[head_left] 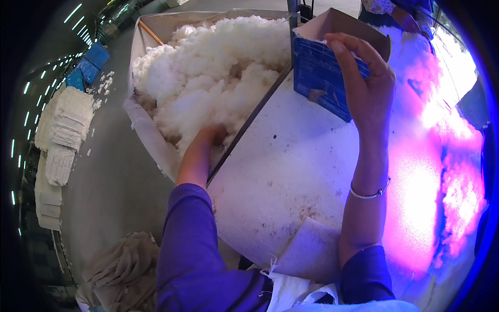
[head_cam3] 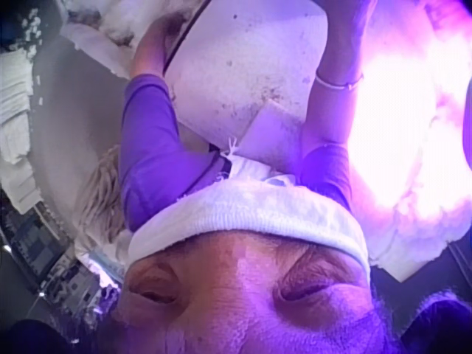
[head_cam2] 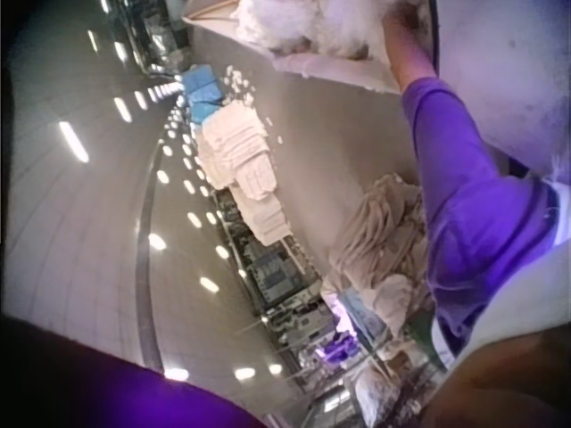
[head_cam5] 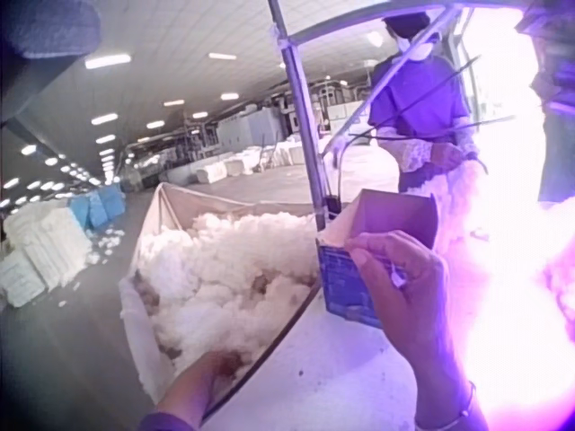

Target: The person repeatedly picks up clumps of white cotton from a table, pulls them apart by hand, and places them into a blue box. They occasionally reach down to the floor to retrieve additional cotton and continue the process.

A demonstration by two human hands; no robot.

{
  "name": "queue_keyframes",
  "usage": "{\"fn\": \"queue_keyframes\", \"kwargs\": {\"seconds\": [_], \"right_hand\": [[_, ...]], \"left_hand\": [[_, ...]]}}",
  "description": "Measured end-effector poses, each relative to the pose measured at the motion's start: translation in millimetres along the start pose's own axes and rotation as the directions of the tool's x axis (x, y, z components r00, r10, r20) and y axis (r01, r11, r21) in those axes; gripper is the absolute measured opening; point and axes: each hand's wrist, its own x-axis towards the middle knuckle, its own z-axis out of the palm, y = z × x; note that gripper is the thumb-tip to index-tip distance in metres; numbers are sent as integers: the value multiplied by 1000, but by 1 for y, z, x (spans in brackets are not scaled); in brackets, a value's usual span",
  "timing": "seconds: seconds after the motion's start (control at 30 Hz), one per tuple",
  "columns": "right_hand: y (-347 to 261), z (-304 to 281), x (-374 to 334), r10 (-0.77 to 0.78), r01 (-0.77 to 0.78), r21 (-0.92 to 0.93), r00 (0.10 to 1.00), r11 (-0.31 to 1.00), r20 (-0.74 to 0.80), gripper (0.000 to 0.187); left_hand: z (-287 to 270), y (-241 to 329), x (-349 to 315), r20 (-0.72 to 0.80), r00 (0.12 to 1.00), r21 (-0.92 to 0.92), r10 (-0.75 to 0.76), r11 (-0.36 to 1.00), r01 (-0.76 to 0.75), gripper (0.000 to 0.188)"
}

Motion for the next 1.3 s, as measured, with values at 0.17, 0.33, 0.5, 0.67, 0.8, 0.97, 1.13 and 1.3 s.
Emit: {"fn": "queue_keyframes", "kwargs": {"seconds": [0.17,0.33,0.5,0.67,0.8,0.97,1.13,1.3], "right_hand": [[-5,-1,-1,14,-14,14,1000,1000,27,14],[-12,3,-1,8,-8,136,1000,991,-3,11],[-25,-1,-3,-55,51,105,998,993,40,12],[-57,4,-8,-31,-22,348,989,937,146,15],[-65,-25,-27,-49,-18,144,894,989,444,12],[-33,-133,-90,-320,478,-166,769,863,553,25],[-20,-314,-122,247,-77,-750,962,657,118,57],[-58,-508,-138,-88,-15,-1000,996,15,-16,76]], "left_hand": [[-22,16,-47,-144,980,65,138,989,-130,30],[-55,51,-138,-445,867,201,224,969,-147,24],[-74,165,-235,-850,438,65,292,884,-463,22],[-37,305,-261,-868,165,146,468,559,-816,33],[-1,369,-249,-797,11,313,604,428,-848,35],[22,419,-255,-763,196,167,616,480,-861,35],[7,411,-283,-709,162,265,686,472,-841,29],[-25,384,-294,-670,172,337,722,503,-796,28]]}}
